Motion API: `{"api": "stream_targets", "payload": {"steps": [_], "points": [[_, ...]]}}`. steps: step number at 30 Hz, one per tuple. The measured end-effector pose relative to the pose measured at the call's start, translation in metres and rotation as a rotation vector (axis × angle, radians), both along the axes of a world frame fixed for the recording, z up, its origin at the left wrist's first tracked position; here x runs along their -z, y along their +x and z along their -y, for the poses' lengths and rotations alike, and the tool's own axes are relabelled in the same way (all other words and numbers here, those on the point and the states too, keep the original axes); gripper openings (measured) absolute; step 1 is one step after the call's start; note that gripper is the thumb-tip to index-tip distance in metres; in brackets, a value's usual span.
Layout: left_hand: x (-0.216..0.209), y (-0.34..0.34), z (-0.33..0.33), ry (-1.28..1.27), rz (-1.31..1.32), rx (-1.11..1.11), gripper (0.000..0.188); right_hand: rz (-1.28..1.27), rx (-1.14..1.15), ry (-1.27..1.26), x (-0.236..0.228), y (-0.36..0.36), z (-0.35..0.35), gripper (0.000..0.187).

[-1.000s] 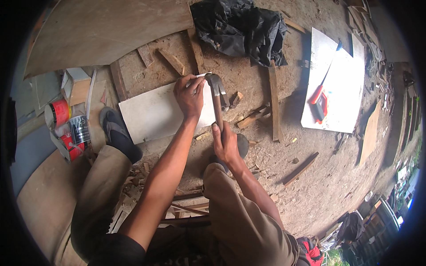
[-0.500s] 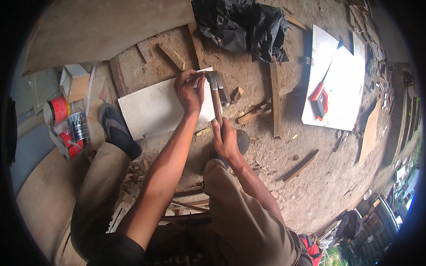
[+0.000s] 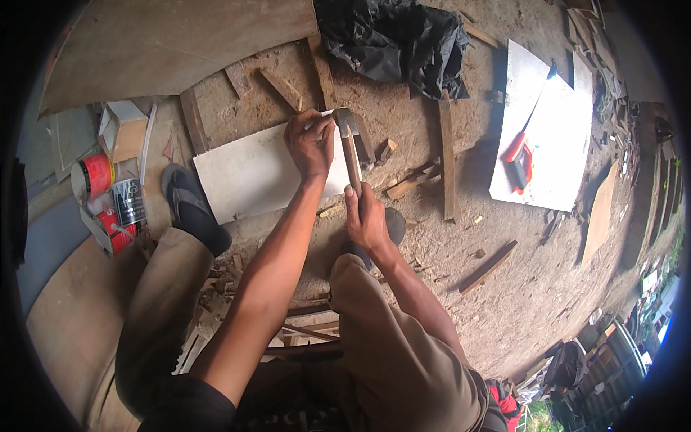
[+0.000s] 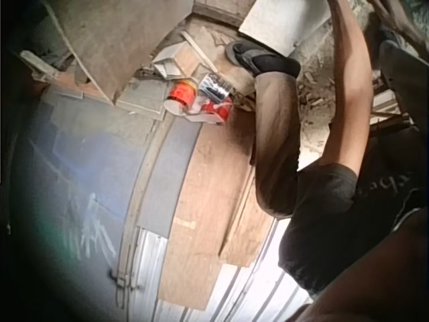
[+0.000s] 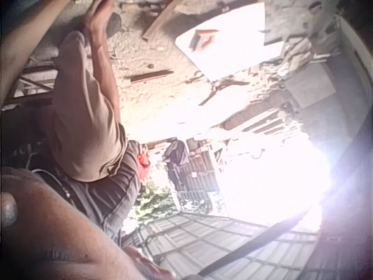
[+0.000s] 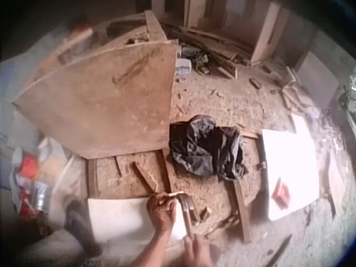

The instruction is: The person sits on the floor and hammers nails into a white rectangular board. They repeatedly pick up nails, position them on the board, and strike them with a hammer.

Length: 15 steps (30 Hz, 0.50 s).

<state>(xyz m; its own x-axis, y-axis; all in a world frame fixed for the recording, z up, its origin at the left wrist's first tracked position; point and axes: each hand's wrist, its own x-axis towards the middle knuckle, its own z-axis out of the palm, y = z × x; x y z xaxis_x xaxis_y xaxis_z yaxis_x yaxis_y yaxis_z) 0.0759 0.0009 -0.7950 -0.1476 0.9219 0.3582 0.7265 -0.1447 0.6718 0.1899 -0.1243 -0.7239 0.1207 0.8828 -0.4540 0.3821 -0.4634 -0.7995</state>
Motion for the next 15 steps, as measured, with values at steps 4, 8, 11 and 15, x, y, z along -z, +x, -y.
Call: {"api": "stream_targets", "payload": {"steps": [4,8,11,15], "points": [[-0.002,-0.001,-0.001,0.013,-0.001,-0.021,0.011,0.002,-0.021,-0.048,-0.012,0.003,-0.005,0.041],[-0.002,0.001,-0.002,-0.003,-0.024,-0.023,0.010,0.021,-0.014,0.013,-0.015,0.002,-0.005,0.040],[-0.001,0.000,-0.001,-0.001,-0.033,-0.012,0.011,0.054,-0.037,-0.019,-0.010,0.001,-0.005,0.039],[-0.001,0.001,-0.001,0.000,-0.015,-0.021,0.011,0.058,-0.048,-0.018,-0.015,0.001,-0.003,0.038]]}}
